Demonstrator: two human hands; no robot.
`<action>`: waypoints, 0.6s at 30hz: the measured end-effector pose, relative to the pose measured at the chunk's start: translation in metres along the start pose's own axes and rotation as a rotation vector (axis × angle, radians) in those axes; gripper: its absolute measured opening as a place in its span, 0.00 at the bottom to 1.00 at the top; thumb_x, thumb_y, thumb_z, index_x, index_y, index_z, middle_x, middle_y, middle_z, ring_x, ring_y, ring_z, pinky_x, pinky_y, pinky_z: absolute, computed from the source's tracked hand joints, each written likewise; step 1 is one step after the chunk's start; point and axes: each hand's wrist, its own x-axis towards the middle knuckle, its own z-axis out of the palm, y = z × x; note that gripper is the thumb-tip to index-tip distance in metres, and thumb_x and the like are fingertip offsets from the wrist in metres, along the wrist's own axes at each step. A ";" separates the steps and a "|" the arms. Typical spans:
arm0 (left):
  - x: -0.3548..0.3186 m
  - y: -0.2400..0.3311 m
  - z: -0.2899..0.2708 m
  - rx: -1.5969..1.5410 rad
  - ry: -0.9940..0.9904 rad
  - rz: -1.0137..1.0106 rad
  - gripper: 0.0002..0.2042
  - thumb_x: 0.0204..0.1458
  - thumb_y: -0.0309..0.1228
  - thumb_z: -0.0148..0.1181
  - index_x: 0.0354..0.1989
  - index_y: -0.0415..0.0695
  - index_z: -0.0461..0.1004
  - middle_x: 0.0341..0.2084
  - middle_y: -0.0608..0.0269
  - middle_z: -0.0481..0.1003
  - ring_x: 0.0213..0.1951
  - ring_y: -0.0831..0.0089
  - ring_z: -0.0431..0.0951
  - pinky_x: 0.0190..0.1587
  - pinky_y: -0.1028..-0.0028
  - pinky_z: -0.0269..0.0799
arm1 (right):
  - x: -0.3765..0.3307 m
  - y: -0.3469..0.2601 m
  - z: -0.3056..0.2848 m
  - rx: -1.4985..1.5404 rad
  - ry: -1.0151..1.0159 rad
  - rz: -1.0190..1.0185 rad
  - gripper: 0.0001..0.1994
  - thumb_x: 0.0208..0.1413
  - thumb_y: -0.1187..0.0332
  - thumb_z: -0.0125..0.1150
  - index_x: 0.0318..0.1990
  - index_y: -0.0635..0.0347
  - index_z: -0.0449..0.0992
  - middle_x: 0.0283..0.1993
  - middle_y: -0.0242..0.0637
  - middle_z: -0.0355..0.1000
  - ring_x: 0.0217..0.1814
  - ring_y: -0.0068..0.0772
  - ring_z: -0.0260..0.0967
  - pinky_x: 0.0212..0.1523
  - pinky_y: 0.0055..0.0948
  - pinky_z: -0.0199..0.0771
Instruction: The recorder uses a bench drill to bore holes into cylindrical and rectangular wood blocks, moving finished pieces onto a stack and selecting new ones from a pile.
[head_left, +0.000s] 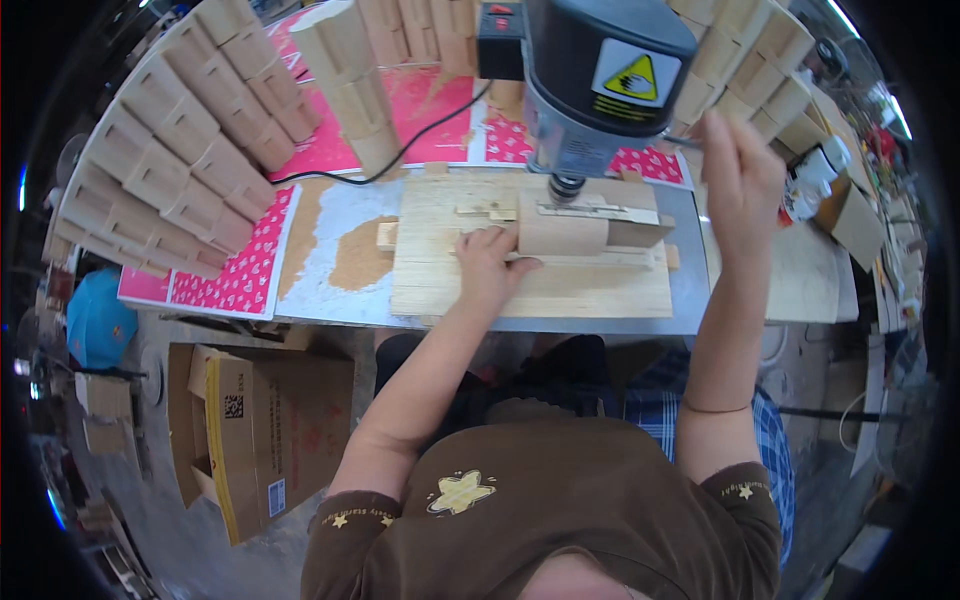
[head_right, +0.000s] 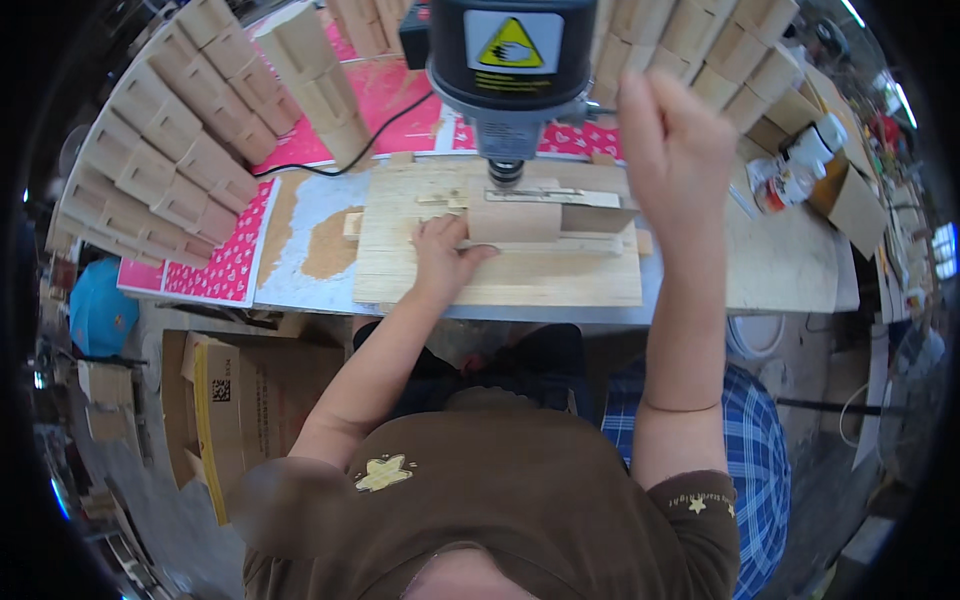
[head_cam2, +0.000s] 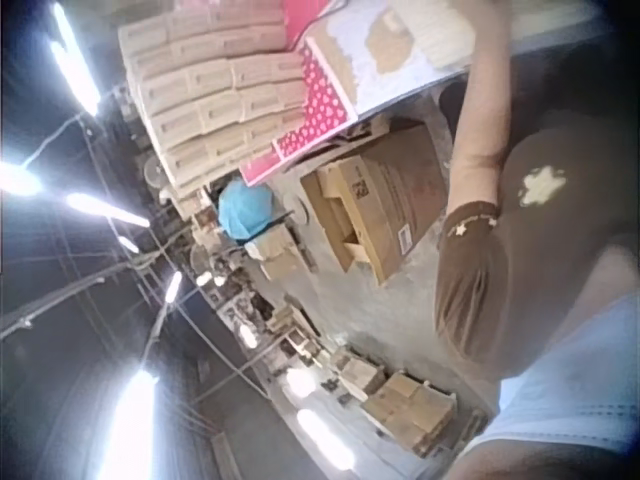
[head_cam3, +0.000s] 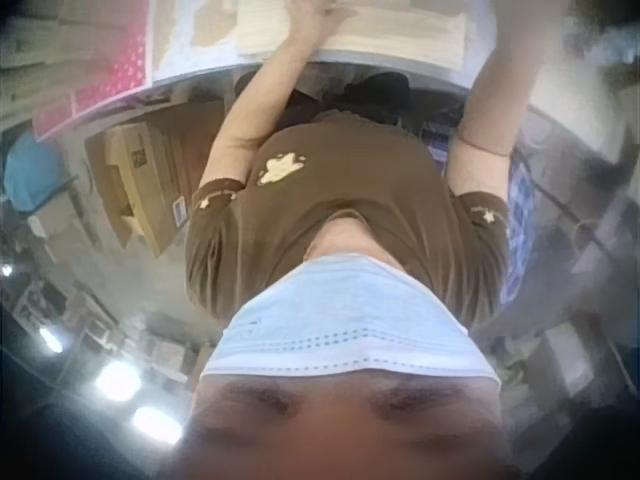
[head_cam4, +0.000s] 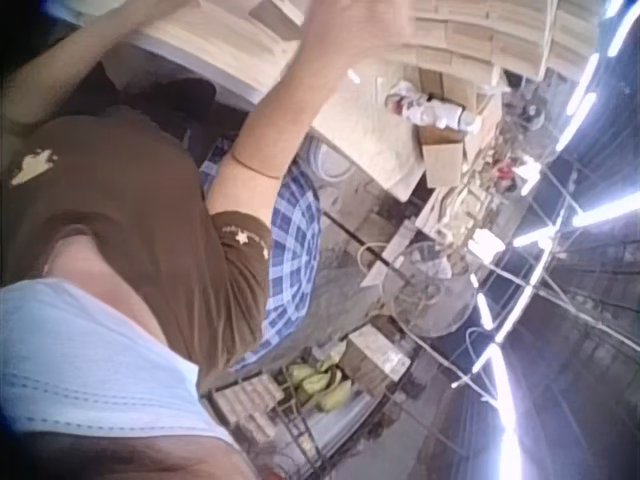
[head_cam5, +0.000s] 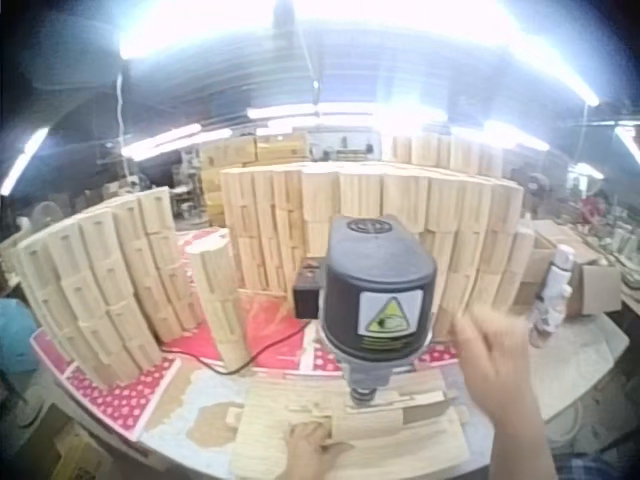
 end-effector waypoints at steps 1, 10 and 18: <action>0.000 0.000 0.000 -0.009 -0.005 -0.005 0.24 0.32 0.41 0.69 0.41 0.49 0.76 0.27 0.65 0.71 0.38 0.65 0.69 0.48 0.62 0.53 | -0.020 0.004 0.001 0.016 -0.008 -0.026 0.08 0.55 0.71 0.53 0.28 0.65 0.73 0.17 0.41 0.61 0.18 0.28 0.58 0.21 0.27 0.58; 0.001 0.006 0.004 -0.010 -0.005 0.008 0.23 0.32 0.40 0.69 0.41 0.49 0.76 0.27 0.66 0.71 0.37 0.67 0.69 0.49 0.63 0.52 | -0.105 0.055 0.055 0.049 0.099 -0.163 0.04 0.52 0.76 0.52 0.32 0.65 0.74 0.24 0.39 0.67 0.26 0.38 0.63 0.32 0.32 0.61; -0.002 0.007 0.007 0.032 0.004 -0.012 0.27 0.28 0.40 0.70 0.44 0.49 0.75 0.30 0.67 0.72 0.40 0.65 0.69 0.50 0.62 0.53 | -0.093 0.061 0.048 0.084 0.203 -0.275 0.03 0.51 0.79 0.53 0.30 0.66 0.73 0.24 0.41 0.66 0.25 0.37 0.63 0.26 0.30 0.62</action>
